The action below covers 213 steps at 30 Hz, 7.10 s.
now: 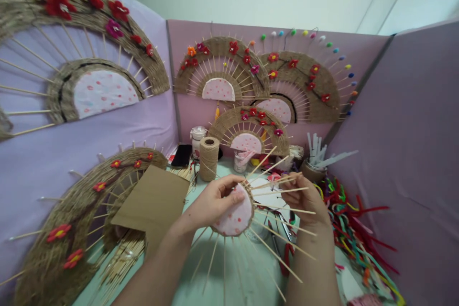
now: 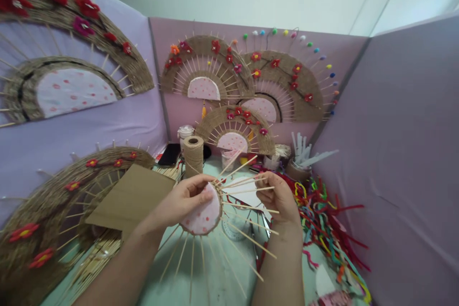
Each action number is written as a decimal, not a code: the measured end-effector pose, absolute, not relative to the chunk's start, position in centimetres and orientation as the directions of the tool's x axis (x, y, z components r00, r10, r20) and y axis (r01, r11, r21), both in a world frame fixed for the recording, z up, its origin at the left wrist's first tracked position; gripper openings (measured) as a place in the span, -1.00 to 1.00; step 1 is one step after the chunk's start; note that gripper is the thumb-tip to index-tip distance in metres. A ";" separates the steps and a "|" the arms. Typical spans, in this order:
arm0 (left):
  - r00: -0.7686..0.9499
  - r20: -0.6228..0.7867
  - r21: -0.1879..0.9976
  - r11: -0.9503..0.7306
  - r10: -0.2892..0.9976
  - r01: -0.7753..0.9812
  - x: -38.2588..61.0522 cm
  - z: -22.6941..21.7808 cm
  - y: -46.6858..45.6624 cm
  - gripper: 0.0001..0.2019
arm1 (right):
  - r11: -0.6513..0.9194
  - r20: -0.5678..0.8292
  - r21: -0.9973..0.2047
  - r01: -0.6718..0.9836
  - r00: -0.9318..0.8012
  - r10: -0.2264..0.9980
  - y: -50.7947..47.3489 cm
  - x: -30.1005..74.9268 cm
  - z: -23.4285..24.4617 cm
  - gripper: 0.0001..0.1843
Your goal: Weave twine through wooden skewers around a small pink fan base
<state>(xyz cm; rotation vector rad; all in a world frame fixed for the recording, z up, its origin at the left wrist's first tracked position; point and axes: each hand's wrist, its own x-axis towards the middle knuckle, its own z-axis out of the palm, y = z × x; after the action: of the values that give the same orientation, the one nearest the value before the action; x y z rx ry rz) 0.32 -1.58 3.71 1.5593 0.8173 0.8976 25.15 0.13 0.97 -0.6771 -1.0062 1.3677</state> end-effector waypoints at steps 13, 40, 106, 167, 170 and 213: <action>0.548 0.072 0.956 -0.215 0.834 0.201 0.4 3.7 -1.4 -0.67 | 0.325 0.261 -0.818 -0.474 0.198 0.945 -1.7 25.7 3.0 -0.82; 0.063 0.251 0.922 -0.219 0.966 -0.321 1.1 3.6 -1.4 -0.59 | 0.132 0.053 -0.967 0.219 -0.331 0.942 -0.6 22.3 2.5 -0.66; 0.227 0.052 0.985 -0.013 0.973 -0.173 -1.1 4.3 -0.4 -0.69 | 0.321 0.248 -0.921 -0.220 0.304 0.920 -0.5 24.2 2.7 -0.75; 0.253 0.238 0.770 -0.023 0.938 -0.638 -0.2 4.7 -0.9 -0.71 | 0.177 0.106 -0.978 0.110 -0.470 0.876 -1.1 22.1 2.4 -0.75; 0.222 0.245 0.778 -0.054 0.944 -0.626 -0.2 4.3 -0.7 -0.71 | 0.179 0.101 -0.975 0.132 -0.454 0.885 -1.3 22.2 2.6 -0.73; -0.063 0.315 0.796 -0.300 0.947 -0.526 -1.0 4.5 0.1 -0.69 | 0.150 0.105 -0.980 0.131 -0.297 0.949 -0.6 22.0 2.4 -0.68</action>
<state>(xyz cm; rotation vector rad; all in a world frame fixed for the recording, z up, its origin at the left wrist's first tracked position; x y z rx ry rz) -1.00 0.12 4.54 1.0101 0.5903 1.6311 22.03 -0.58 2.39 -1.0676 -1.5980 1.2436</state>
